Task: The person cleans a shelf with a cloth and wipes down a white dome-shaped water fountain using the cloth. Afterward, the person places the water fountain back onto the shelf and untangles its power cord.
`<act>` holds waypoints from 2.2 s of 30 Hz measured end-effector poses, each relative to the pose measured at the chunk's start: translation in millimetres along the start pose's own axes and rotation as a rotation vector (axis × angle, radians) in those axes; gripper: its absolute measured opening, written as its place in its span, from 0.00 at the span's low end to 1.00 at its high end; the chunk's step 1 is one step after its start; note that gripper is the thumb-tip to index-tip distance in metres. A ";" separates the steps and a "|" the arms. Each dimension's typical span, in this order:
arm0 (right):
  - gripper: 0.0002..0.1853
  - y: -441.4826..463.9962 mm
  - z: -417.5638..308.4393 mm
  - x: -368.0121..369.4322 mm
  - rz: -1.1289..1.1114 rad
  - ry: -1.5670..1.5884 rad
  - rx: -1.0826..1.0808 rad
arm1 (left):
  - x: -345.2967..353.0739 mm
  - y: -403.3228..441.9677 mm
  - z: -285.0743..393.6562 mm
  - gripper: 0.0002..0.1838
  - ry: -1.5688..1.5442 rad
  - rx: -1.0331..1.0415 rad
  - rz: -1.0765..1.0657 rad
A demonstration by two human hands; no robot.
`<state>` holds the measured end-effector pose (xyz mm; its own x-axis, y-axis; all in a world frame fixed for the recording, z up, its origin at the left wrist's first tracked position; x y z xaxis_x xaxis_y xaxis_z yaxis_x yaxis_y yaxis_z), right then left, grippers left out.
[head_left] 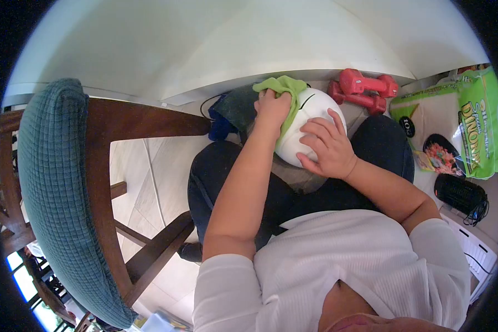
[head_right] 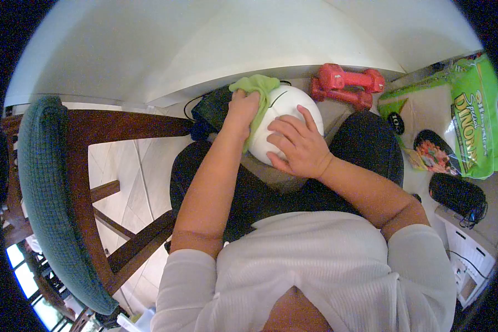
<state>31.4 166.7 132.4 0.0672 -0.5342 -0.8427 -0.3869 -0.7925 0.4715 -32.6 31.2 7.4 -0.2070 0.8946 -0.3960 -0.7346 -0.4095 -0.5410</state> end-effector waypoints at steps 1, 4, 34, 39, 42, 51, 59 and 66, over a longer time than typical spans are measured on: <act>0.17 -0.1 0.1 0.0 0.002 0.000 0.001 | -0.9 0.9 1.7 0.28 0.014 0.036 0.021; 0.18 0.7 -2.0 -1.8 0.009 -0.008 -0.011 | -3.5 2.4 1.5 0.26 0.050 0.103 0.074; 0.26 -14.8 7.1 -12.0 0.188 0.060 0.020 | 15.5 -60.5 20.3 0.28 0.479 0.459 0.189; 0.27 -14.1 6.6 -9.6 0.172 0.031 0.018 | 8.9 -67.6 0.0 0.27 0.359 0.553 0.278; 0.26 -12.7 5.3 -10.7 0.178 0.030 0.019 | 13.3 -36.9 -67.1 0.22 -0.258 0.320 0.133; 0.24 -10.4 6.0 -13.7 0.120 0.063 0.045 | 51.2 -77.7 -121.9 0.23 -1.045 -0.424 -0.138; 0.12 -12.6 -163.6 -138.0 -0.738 1.359 -0.647 | -1.0 -78.1 -90.5 0.26 -1.249 -0.228 0.076; 0.18 -32.2 -180.2 -165.8 -0.963 0.978 -0.877 | -24.6 -57.3 -96.0 0.23 -1.318 -0.016 0.092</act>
<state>198.5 227.7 303.7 0.6188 0.5286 -0.5810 0.7313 -0.6577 0.1806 76.6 15.5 -23.0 -0.7317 0.3622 0.5774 -0.6782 -0.4718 -0.5635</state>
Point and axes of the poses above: each hand's wrist, its own y-axis towards the middle knuckle, its own x-axis out of the palm, z = x × y, the point moved 10 cm from there along y, towards the middle knuckle, and after that the axes turned 5 degrees about -x, right-handed, at the moved point
